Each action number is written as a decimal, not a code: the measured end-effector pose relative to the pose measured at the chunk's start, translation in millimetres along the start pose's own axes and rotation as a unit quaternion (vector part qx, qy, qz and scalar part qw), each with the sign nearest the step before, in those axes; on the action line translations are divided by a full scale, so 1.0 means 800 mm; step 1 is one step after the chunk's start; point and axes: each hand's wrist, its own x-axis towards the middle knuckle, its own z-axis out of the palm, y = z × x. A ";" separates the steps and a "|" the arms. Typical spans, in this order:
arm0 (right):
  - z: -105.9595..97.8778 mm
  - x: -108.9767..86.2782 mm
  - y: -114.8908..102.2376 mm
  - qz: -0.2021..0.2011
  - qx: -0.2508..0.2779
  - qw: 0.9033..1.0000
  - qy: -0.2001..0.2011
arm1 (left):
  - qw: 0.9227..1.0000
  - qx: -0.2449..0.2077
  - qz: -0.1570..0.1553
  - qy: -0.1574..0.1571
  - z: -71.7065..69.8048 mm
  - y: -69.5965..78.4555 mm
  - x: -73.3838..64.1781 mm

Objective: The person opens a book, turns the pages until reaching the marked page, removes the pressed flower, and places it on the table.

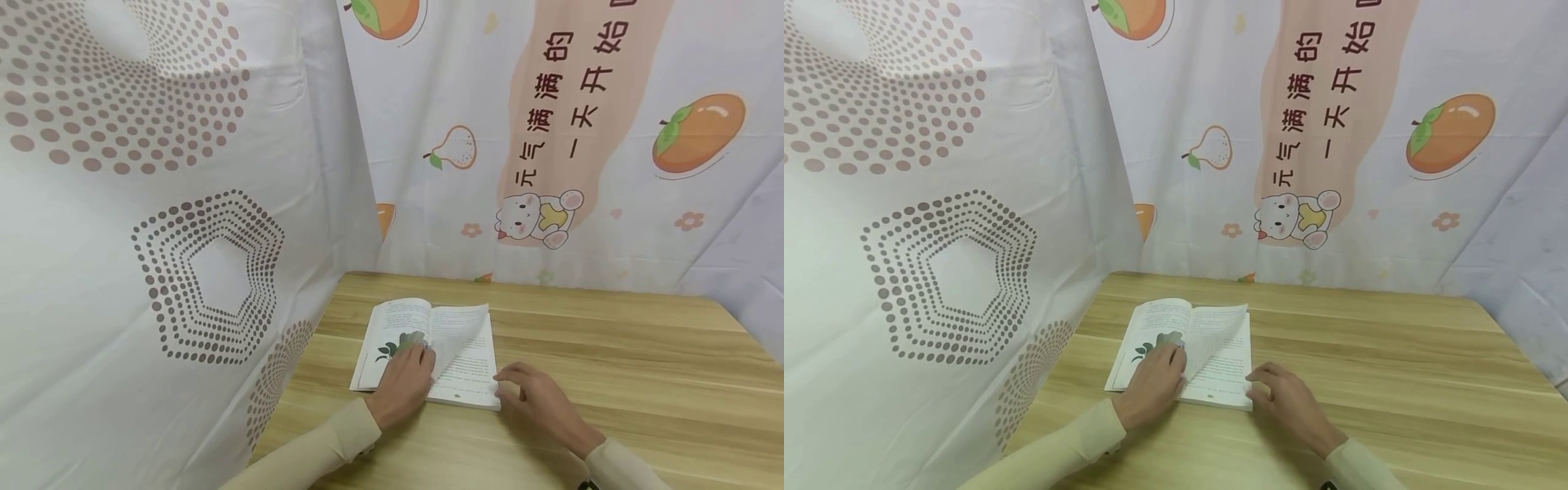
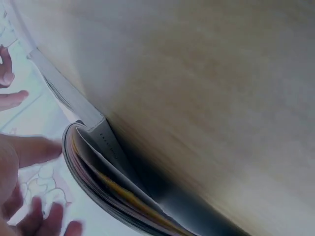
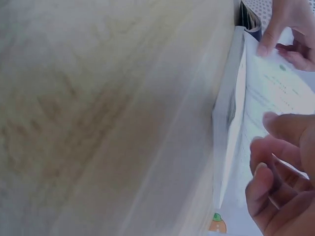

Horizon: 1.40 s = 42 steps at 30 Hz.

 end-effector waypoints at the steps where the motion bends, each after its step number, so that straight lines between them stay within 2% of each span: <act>1: 0.001 -0.001 0.000 0.000 0.004 1.000 -0.013 | 1.000 -0.003 -0.001 0.011 0.000 0.000 0.001; 4: 0.005 -0.002 0.002 -0.022 0.000 0.999 -0.025 | 1.000 -0.007 0.003 0.030 0.001 -0.001 0.002; 7: 0.007 -0.003 0.004 -0.040 -0.016 0.999 -0.033 | 1.000 -0.003 0.011 0.025 0.002 -0.001 0.001; 14: 0.012 -0.005 0.008 -0.079 -0.059 0.994 -0.048 | 0.999 0.002 0.038 -0.015 0.003 0.000 -0.004; 18: 0.015 -0.005 0.009 -0.100 -0.082 0.991 -0.035 | 0.998 0.001 0.046 -0.037 0.001 0.001 -0.007; 24: 0.017 -0.005 0.007 -0.127 -0.119 0.985 -0.004 | 0.997 -0.018 0.036 -0.064 -0.002 0.002 -0.007; 29: 0.017 -0.004 0.005 -0.129 -0.129 0.983 0.011 | 0.997 -0.029 0.030 -0.065 0.000 0.001 -0.007; 33: 0.015 -0.003 0.004 -0.121 -0.113 0.986 0.010 | 0.997 -0.028 0.038 -0.058 0.001 0.001 -0.007; 37: 0.012 0.000 0.001 -0.097 -0.080 0.992 -0.001 | 0.997 -0.020 0.042 -0.062 0.000 0.000 -0.005; 42: 0.006 0.003 -0.001 -0.048 -0.035 0.998 -0.010 | 0.996 -0.012 0.042 -0.075 -0.003 -0.001 -0.004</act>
